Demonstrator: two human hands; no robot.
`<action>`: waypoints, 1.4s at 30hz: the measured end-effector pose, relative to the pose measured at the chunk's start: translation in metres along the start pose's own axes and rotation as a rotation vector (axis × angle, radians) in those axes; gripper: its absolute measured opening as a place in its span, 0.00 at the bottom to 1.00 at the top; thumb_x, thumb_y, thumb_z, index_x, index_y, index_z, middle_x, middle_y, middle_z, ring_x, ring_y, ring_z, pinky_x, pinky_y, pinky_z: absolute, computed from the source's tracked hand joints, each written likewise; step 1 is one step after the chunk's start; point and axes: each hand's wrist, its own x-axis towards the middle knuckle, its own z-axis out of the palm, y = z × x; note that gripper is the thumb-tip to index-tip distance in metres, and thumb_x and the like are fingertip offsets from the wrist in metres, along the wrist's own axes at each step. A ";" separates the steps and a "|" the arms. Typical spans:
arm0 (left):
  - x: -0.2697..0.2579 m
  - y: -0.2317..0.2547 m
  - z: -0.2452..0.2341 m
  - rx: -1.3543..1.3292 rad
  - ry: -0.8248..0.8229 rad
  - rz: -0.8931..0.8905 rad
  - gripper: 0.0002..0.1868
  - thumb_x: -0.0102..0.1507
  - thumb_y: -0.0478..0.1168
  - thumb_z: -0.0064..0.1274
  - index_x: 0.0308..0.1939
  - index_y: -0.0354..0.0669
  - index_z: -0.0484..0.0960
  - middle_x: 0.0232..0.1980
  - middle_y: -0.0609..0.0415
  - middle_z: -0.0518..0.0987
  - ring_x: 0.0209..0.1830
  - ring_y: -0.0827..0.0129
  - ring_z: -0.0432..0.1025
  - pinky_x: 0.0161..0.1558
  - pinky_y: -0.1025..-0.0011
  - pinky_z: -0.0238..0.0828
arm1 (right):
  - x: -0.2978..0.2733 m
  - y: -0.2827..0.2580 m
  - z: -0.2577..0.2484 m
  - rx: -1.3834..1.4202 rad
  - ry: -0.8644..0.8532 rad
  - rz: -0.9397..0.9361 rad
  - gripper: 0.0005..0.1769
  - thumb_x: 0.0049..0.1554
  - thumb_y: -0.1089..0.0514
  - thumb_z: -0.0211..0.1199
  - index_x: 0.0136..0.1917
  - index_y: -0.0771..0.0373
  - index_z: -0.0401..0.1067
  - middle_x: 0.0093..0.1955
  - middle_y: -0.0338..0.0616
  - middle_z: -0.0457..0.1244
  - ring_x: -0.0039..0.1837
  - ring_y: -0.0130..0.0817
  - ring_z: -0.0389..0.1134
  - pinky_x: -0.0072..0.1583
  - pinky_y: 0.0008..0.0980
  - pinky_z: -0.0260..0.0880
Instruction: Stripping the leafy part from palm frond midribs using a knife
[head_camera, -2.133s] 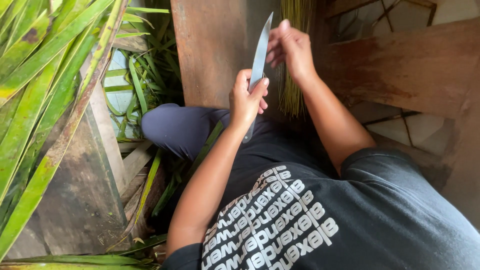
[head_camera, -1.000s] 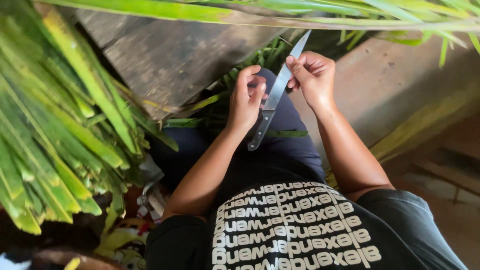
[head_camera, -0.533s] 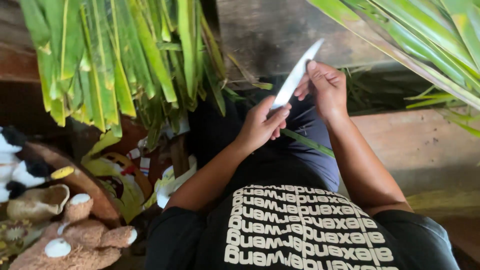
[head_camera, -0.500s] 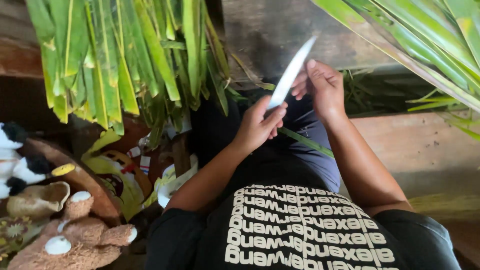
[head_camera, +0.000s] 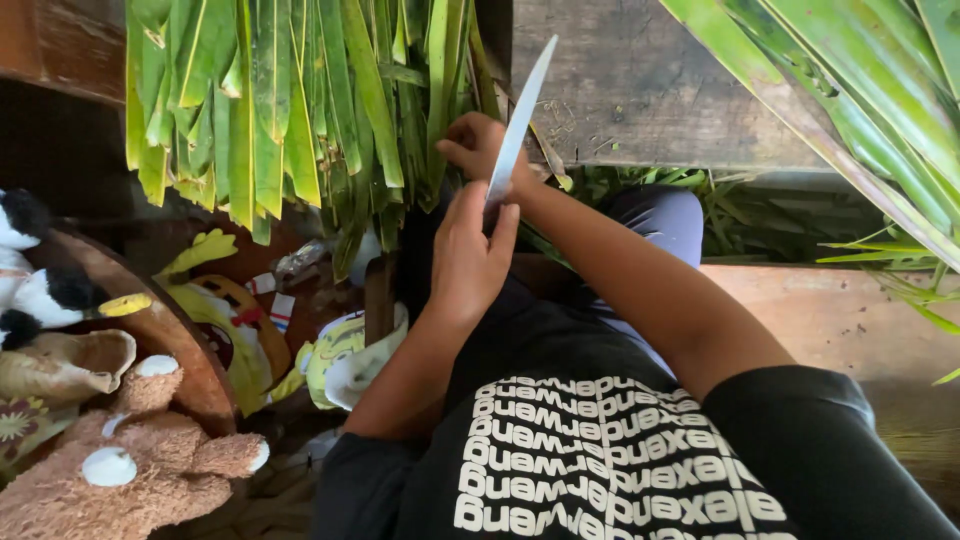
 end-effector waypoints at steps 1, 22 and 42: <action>0.002 0.000 0.000 -0.001 0.003 0.002 0.16 0.67 0.50 0.45 0.53 0.47 0.74 0.46 0.44 0.77 0.48 0.46 0.75 0.46 0.52 0.75 | 0.003 -0.001 0.006 -0.001 0.000 -0.003 0.21 0.52 0.40 0.68 0.50 0.57 0.74 0.39 0.46 0.68 0.45 0.45 0.71 0.48 0.42 0.70; 0.135 -0.104 0.017 0.583 0.100 -0.226 0.12 0.64 0.37 0.44 0.51 0.45 0.64 0.51 0.47 0.68 0.40 0.43 0.78 0.42 0.49 0.78 | -0.024 -0.037 0.000 0.063 -0.035 0.267 0.28 0.53 0.45 0.64 0.66 0.39 0.60 0.53 0.45 0.69 0.61 0.50 0.68 0.65 0.51 0.64; 0.003 -0.021 0.057 -0.581 0.299 0.123 0.12 0.69 0.38 0.44 0.45 0.29 0.76 0.25 0.47 0.76 0.12 0.69 0.68 0.14 0.75 0.67 | -0.152 -0.056 -0.121 0.216 0.063 -0.129 0.13 0.57 0.62 0.63 0.56 0.66 0.71 0.47 0.57 0.66 0.52 0.49 0.69 0.56 0.47 0.67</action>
